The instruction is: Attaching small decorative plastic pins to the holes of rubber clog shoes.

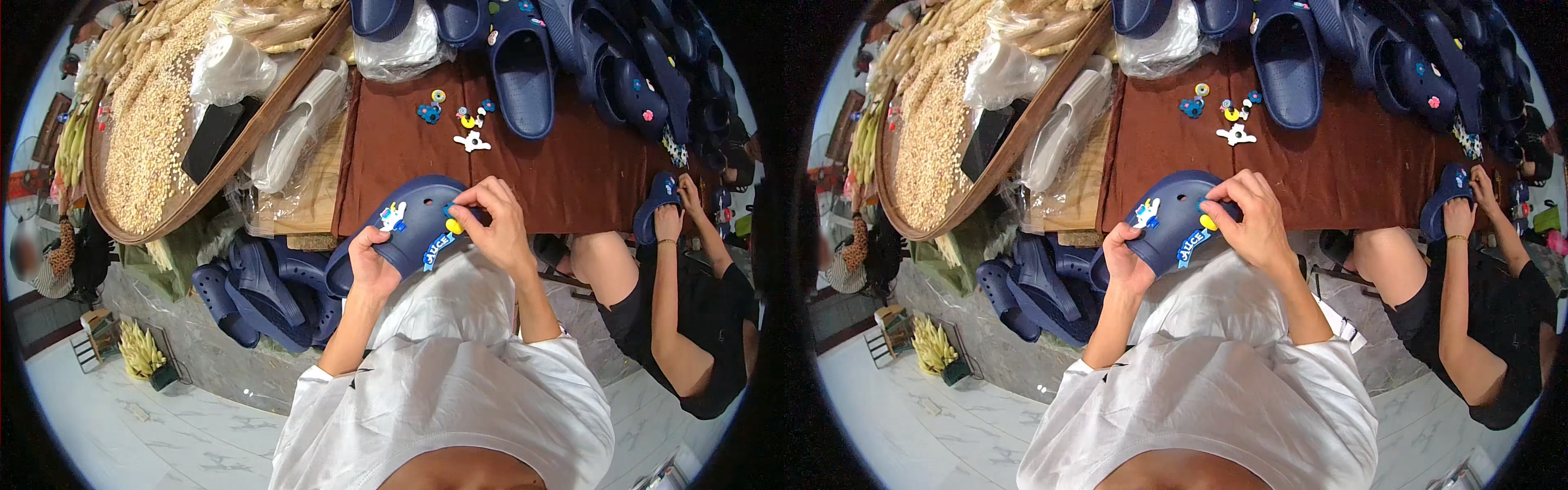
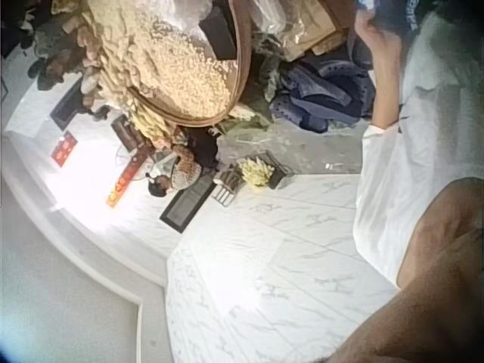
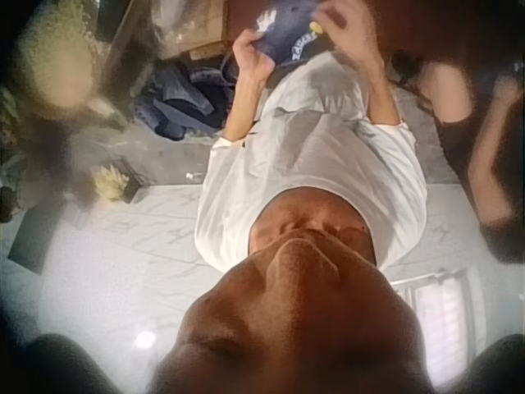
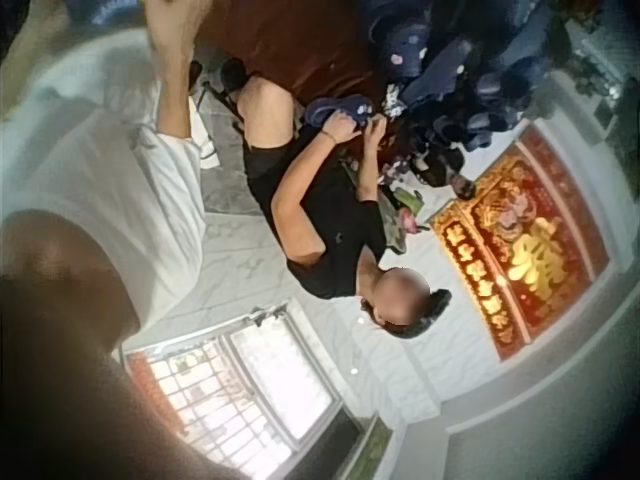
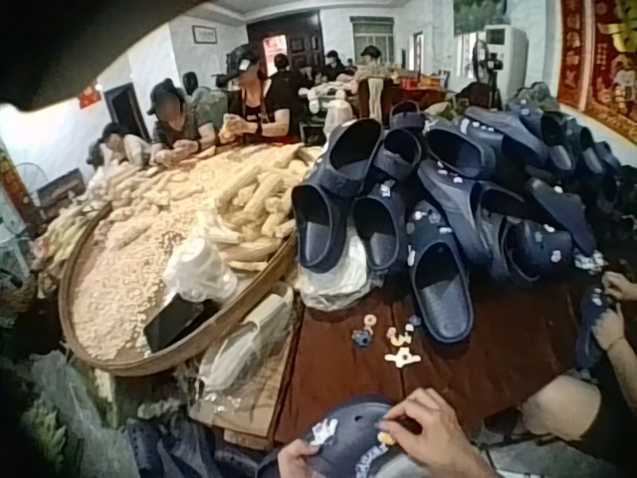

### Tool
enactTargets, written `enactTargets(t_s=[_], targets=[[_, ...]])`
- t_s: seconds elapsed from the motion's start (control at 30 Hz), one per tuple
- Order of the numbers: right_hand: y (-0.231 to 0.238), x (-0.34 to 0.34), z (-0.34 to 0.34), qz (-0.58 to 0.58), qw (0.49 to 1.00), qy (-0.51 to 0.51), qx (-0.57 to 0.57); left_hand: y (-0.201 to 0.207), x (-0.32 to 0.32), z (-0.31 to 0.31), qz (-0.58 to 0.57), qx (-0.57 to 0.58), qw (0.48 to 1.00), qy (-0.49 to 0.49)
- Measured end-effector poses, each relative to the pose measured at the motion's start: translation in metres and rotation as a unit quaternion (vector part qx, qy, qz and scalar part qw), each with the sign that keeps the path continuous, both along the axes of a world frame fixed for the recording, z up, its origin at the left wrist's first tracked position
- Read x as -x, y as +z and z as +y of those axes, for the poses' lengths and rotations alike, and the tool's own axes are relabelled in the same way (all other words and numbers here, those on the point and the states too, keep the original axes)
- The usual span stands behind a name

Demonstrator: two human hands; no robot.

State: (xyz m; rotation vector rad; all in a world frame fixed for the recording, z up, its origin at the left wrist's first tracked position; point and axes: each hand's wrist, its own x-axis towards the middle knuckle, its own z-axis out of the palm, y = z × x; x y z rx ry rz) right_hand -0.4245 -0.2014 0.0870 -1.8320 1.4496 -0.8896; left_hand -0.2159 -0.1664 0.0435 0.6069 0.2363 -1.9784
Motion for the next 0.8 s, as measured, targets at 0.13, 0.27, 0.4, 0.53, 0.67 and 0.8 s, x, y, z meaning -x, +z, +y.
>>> enactTargets(t_s=[0.13,0.27,0.4,0.53,0.67,0.8], targets=[[-0.005,0.000,0.002,0.011,1.000,0.002,0.003,0.000,0.002,0.007,-0.008,0.005,1.000,0.012],[-0.008,-0.001,0.003,-0.047,0.997,-0.014,-0.067,0.006,0.006,0.017,-0.060,0.028,0.998,0.015],[-0.007,-0.004,0.004,-0.064,0.996,-0.013,-0.059,0.008,0.006,0.025,-0.076,0.055,0.996,0.005],[-0.011,-0.002,0.006,-0.073,0.994,0.020,-0.080,0.005,0.004,0.028,-0.119,0.084,0.989,0.011],[-0.006,-0.003,0.005,-0.061,0.994,0.037,-0.086,0.000,0.000,0.031,-0.150,0.071,0.986,-0.012],[-0.010,-0.004,0.006,-0.055,0.994,0.054,-0.080,0.007,0.000,0.030,-0.173,0.052,0.983,-0.035]])
